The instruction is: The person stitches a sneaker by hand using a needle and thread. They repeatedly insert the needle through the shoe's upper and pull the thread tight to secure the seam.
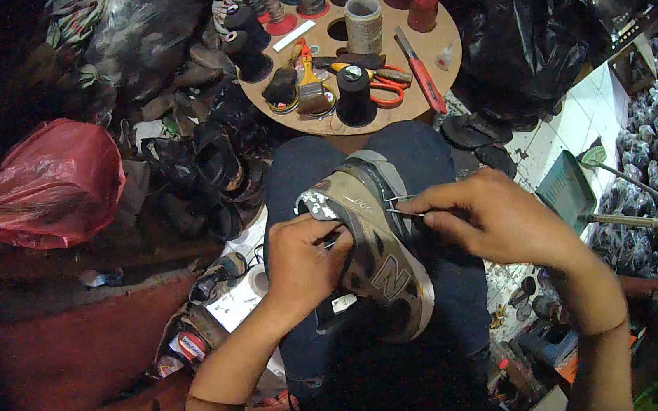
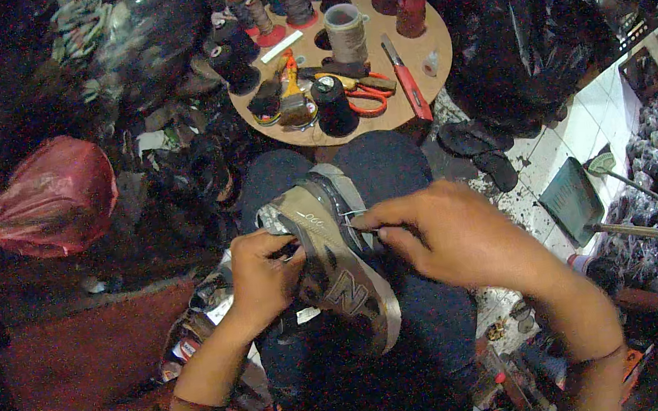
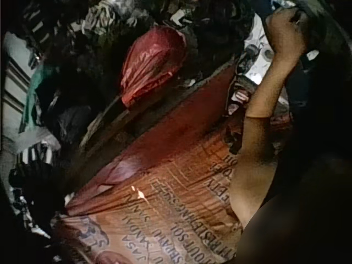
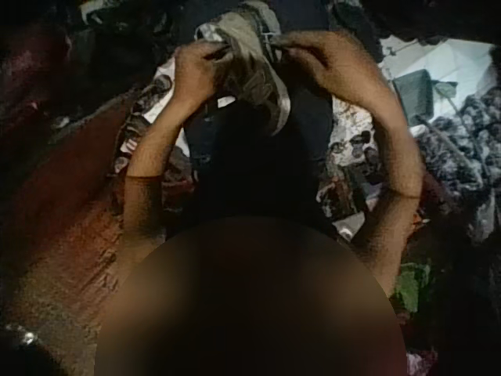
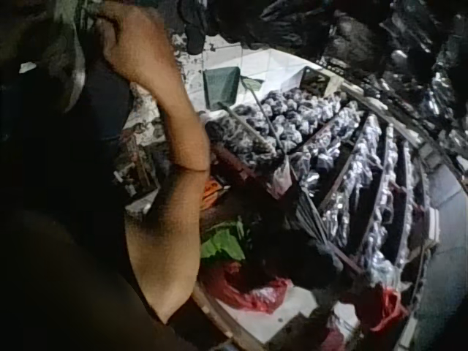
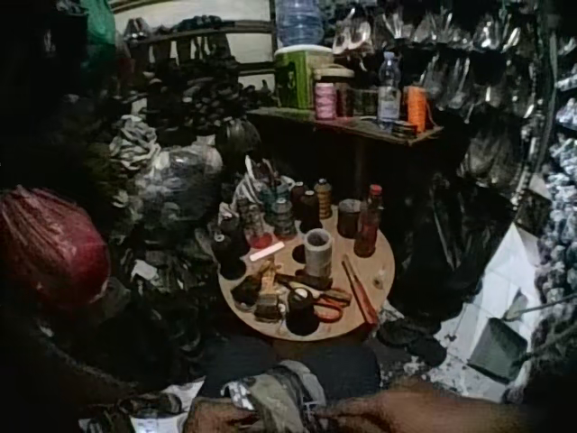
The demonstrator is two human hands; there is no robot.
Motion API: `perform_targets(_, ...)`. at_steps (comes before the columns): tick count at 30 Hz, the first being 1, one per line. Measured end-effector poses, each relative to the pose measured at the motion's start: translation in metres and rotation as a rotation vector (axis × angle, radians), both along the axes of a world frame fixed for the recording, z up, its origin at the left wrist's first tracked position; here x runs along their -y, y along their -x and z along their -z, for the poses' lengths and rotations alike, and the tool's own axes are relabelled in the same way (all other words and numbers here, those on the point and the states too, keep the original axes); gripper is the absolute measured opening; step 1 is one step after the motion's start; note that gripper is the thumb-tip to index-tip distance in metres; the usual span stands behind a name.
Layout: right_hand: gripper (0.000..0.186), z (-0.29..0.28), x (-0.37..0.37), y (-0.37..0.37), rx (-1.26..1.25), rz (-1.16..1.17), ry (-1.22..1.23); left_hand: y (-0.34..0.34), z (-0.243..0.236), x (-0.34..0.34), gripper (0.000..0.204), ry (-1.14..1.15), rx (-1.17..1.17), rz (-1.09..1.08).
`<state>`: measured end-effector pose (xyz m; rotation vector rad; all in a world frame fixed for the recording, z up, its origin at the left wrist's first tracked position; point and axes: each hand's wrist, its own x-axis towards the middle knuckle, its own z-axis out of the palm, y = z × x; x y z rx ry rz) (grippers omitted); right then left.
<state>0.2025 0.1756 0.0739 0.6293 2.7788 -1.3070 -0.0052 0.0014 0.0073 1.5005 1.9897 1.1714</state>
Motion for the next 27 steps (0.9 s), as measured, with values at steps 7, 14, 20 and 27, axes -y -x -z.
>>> perform_targets(7,0.022,-0.013,-0.020,0.022,0.091,-0.232,-0.135,0.004,0.011,-0.004,0.011,-0.062,-0.004,0.107)
perform_targets(14,0.013,-0.030,-0.020,0.049,0.273,-0.349,-0.250,-0.002,0.017,-0.007,0.007,-0.053,-0.059,0.029)
perform_targets(20,0.014,-0.027,-0.016,0.062,0.324,-0.388,-0.330,-0.006,0.020,-0.008,0.004,-0.086,-0.006,-0.041)
perform_targets(27,0.018,-0.017,-0.007,0.072,0.320,-0.440,-0.469,-0.008,0.024,-0.008,0.009,-0.095,0.083,-0.089)
